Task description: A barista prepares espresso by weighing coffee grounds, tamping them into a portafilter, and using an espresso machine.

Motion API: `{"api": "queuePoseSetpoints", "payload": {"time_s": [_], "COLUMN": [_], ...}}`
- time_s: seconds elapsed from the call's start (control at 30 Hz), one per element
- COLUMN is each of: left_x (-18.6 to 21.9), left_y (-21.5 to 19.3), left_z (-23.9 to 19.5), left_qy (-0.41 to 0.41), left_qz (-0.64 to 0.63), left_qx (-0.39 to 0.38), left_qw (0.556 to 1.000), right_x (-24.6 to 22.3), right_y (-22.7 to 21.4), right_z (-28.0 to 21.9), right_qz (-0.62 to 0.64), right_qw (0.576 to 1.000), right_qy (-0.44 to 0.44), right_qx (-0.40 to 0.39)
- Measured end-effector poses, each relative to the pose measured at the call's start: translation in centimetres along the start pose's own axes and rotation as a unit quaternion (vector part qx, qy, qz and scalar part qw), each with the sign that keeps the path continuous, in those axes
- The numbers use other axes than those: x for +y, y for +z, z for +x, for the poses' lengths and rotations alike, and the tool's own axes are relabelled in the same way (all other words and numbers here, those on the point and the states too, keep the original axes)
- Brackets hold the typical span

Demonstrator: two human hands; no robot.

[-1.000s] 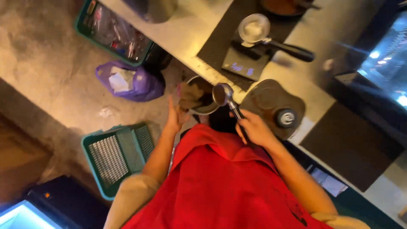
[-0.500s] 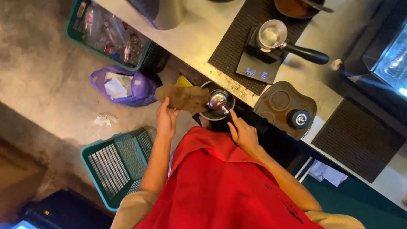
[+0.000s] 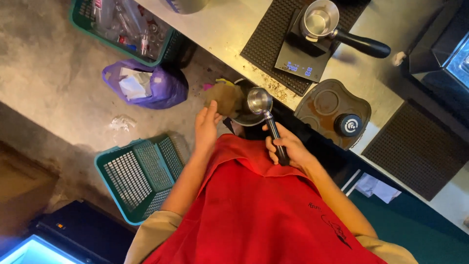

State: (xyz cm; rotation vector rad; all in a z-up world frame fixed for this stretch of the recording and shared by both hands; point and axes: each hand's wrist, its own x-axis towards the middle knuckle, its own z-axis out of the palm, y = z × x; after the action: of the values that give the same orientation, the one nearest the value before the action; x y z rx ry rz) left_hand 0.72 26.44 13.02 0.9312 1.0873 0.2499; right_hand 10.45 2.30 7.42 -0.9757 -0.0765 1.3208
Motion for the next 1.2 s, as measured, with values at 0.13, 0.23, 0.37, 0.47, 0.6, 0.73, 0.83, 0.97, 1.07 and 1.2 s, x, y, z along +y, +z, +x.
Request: {"api": "queuePoseSetpoints", "payload": {"time_s": [0.13,0.23,0.37,0.47,0.6,0.73,0.83,0.97,1.07,1.2], "left_x": [-6.0,-4.1,1.0,-1.2,-7.6,-3.8,-0.8,-1.0,-1.9,-2.4], "left_y": [2.0,5.2,7.6,7.7,5.4,2.7,1.6,2.4,3.4,3.2], "left_z": [-1.2,-4.6,-6.0,-3.4,1.8,1.6,0.6,2.0,0.8,0.3], "left_qy": [0.089,0.166,0.033,-0.015,0.242,0.453,0.473,0.443,0.463,0.415], "left_qz": [-0.07,0.154,0.031,0.022,0.206,0.419,0.57,0.435,0.473,0.661], "left_qx": [-0.001,-0.171,-0.155,-0.084,-0.152,-0.201,-0.154,-0.119,-0.216,-0.216], "left_qw": [0.994,0.959,0.987,0.996,0.936,0.761,0.654,0.774,0.718,0.587], "right_x": [-1.3,-2.4,-3.9,-3.9,-4.7,-7.0,-6.7,-6.2,-6.2,-6.8], "right_y": [1.7,3.6,4.9,4.9,4.1,2.8,2.4,1.8,3.0,2.9], "right_z": [-0.3,-0.6,-1.4,-1.7,-1.5,-2.6,-3.3,-2.7,-2.8,-2.4], "right_qz": [0.027,-0.192,-0.531,-0.552,-0.367,-0.211,-0.19,-0.094,-0.105,-0.223], "right_qw": [0.999,0.978,0.828,0.815,0.916,0.968,0.973,0.987,0.986,0.96], "right_qy": [0.028,0.01,-0.013,-0.027,0.038,0.082,0.099,0.101,0.102,0.105], "right_qx": [-0.003,0.084,0.181,0.173,0.16,0.11,0.086,0.087,0.084,0.134]}}
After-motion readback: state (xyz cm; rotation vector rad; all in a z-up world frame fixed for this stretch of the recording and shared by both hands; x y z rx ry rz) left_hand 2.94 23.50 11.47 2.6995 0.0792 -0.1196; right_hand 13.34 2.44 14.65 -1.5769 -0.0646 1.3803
